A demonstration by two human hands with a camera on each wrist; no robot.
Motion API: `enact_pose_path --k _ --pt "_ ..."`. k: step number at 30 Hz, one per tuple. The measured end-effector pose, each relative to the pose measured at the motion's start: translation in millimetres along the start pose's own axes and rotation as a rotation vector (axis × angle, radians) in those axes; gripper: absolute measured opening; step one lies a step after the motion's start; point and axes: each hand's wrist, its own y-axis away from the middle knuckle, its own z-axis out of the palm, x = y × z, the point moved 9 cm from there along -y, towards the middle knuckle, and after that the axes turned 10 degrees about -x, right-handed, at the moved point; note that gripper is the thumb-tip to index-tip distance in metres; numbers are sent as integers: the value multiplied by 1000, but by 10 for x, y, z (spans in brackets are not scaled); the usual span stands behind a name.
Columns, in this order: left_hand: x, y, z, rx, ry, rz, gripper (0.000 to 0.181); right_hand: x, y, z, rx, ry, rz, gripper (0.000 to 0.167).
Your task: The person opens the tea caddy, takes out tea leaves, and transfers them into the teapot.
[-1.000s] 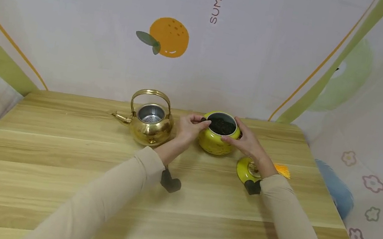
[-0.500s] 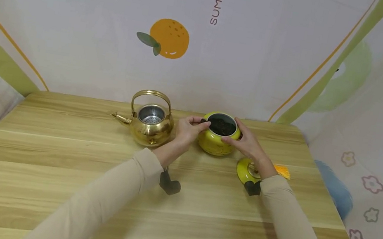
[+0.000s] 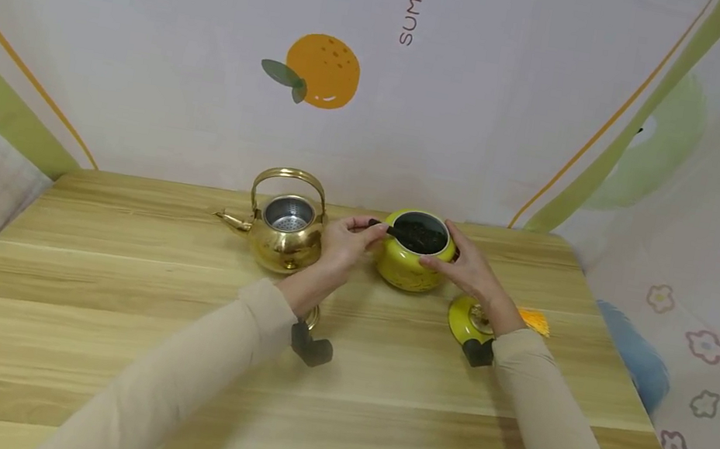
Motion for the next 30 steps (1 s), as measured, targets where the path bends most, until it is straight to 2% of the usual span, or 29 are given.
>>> enact_pose_path --k 7,10,15,22,26,27,30 --pt "28 41 -106 16 97 23 22 238 -88 -9 9 35 9 88" --pt "52 76 -144 13 105 30 21 288 -104 -20 14 37 2 89" --pt "103 163 -198 -5 125 52 22 302 -97 -24 12 16 2 90" --pt "211 341 -302 -36 211 70 21 288 -103 -34 12 53 10 91" --pt "281 460 -400 -36 239 78 19 275 -98 -26 -3 57 11 92" --pt "299 491 -430 -34 247 77 21 215 -73 -19 -9 53 14 91" --pt "356 574 -544 -34 255 80 25 223 -67 -10 -18 40 23 93"
